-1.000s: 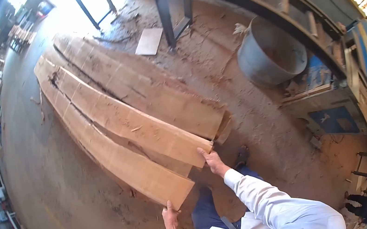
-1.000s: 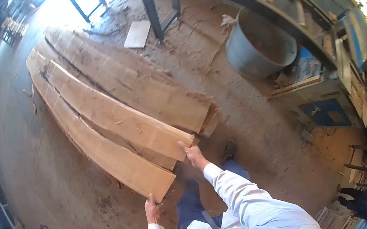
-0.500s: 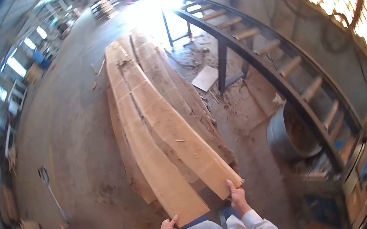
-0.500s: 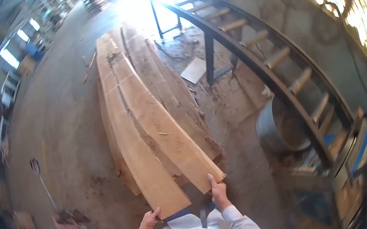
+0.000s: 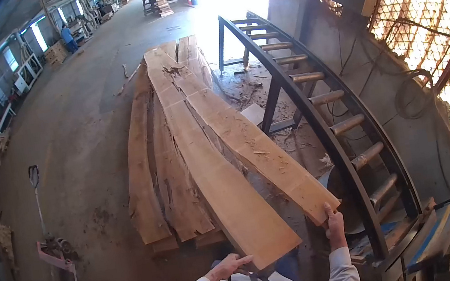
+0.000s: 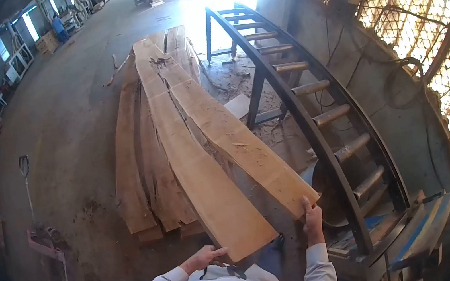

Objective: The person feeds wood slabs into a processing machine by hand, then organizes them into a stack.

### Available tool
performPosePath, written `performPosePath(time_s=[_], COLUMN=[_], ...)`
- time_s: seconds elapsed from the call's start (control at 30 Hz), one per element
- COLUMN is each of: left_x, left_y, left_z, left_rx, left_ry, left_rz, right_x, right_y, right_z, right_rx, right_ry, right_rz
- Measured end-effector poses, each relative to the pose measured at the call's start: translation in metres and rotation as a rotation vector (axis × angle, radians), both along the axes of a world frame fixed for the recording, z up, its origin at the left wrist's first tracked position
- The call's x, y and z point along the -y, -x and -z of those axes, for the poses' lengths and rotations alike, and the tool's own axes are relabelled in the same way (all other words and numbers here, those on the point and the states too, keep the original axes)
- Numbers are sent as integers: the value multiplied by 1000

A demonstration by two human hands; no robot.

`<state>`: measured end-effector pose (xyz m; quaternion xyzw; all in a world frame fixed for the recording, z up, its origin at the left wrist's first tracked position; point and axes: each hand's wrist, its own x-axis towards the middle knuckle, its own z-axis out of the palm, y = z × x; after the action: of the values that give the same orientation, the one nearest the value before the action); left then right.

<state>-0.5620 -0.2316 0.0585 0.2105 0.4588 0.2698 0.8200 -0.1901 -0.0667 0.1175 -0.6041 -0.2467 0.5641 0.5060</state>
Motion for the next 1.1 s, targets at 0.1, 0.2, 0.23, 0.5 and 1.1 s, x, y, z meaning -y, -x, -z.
performPosePath(time_s=[0.1, 0.2, 0.23, 0.5, 1.1], left_x=[-16, -33, -40, -109, -178], left_y=[-56, -133, -163, -373, -601], left_z=[-19, -40, -66, -179, -52], left_rx=[-22, -33, -26, 332, 424], left_ry=[50, 41, 10, 84, 205], left_rz=[10, 39, 10, 208, 267], right_x=[-22, -52, -63, -145, -174], right_y=[-61, -136, -161, -367, -504], right_z=[14, -4, -17, -163, -159], right_rx=[87, 173, 202, 388, 413], right_ry=[-105, -172, -191, -277, -359], right_rz=[0, 9, 4, 51, -32])
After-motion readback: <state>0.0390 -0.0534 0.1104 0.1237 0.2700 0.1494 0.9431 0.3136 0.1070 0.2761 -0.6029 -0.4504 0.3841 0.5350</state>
